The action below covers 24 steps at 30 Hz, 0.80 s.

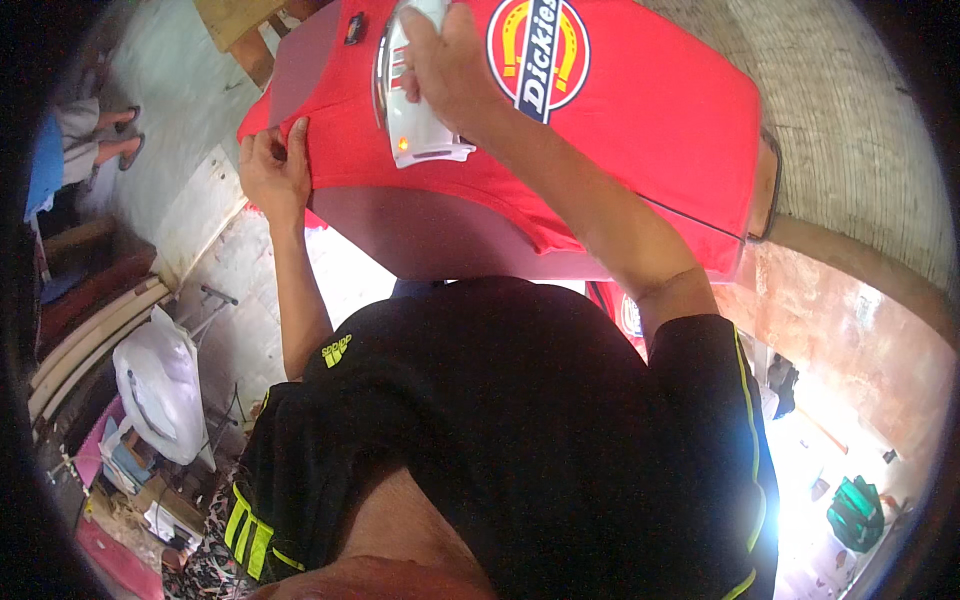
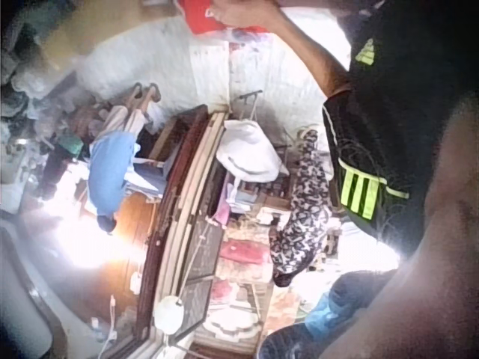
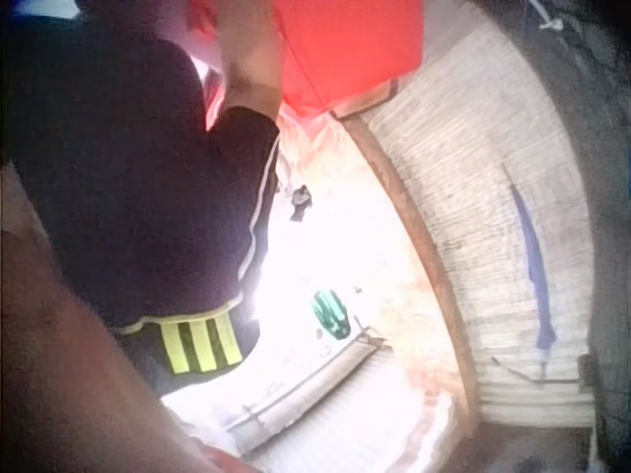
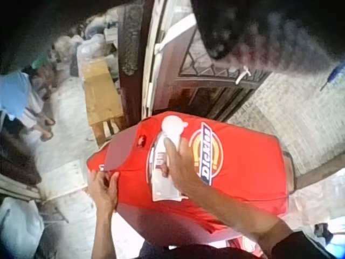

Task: The person irons a red Dickies t-shirt on a pink ironing board. They use a white electric iron to smooth the fabric, repeatedly adjusting the shirt's position and flipping it over to iron different sections. The person also briefly handles a purple garment before returning to the red shirt.

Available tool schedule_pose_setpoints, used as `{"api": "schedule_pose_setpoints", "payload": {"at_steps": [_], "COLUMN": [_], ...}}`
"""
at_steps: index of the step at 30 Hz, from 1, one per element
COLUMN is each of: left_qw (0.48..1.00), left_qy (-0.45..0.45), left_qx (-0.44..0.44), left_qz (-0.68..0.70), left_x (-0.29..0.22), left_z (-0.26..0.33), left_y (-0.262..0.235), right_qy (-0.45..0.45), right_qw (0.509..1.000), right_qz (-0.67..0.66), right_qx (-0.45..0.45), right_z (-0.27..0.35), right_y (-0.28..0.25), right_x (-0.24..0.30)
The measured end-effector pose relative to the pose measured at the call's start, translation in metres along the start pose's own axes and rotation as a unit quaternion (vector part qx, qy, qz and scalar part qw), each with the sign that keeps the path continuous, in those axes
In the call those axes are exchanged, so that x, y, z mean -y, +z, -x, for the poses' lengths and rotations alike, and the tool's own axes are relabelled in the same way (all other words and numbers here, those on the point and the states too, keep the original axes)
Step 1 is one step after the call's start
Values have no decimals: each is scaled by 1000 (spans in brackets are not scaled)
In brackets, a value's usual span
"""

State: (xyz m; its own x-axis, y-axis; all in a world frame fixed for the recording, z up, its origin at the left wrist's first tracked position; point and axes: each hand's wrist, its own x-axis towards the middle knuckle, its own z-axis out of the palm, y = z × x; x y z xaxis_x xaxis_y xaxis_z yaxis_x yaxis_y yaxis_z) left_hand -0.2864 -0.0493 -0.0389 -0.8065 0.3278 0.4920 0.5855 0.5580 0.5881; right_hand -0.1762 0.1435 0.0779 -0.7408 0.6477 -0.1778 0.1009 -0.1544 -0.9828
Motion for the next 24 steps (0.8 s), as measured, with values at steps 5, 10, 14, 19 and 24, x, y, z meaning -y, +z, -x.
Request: {"api": "schedule_pose_setpoints", "payload": {"at_steps": [5, 10, 14, 19, 24], "left_qw": [1000, 989, 982, 961, 956], "left_qy": [-5, 71, 172, 214, 201], "left_qx": [17, 8, 83, 127, 152], "left_qz": [-21, -131, 6, -120, -149], "left_x": [-11, -68, -135, -161, -158], "left_z": [-7, 5, 37, 56, 56], "left_y": [-12, -18, 22, 73, 76], "right_qy": [59, 167, 213, 145, 79], "right_qw": [970, 940, 932, 961, 977], "right_qz": [150, 240, 279, 234, 193], "right_qx": [185, 177, 88, -3, -36], "right_z": [41, 114, 179, 211, 183], "right_y": [-55, -168, -243, -309, -312], "right_x": [22, 47, 77, 60, 22]}}
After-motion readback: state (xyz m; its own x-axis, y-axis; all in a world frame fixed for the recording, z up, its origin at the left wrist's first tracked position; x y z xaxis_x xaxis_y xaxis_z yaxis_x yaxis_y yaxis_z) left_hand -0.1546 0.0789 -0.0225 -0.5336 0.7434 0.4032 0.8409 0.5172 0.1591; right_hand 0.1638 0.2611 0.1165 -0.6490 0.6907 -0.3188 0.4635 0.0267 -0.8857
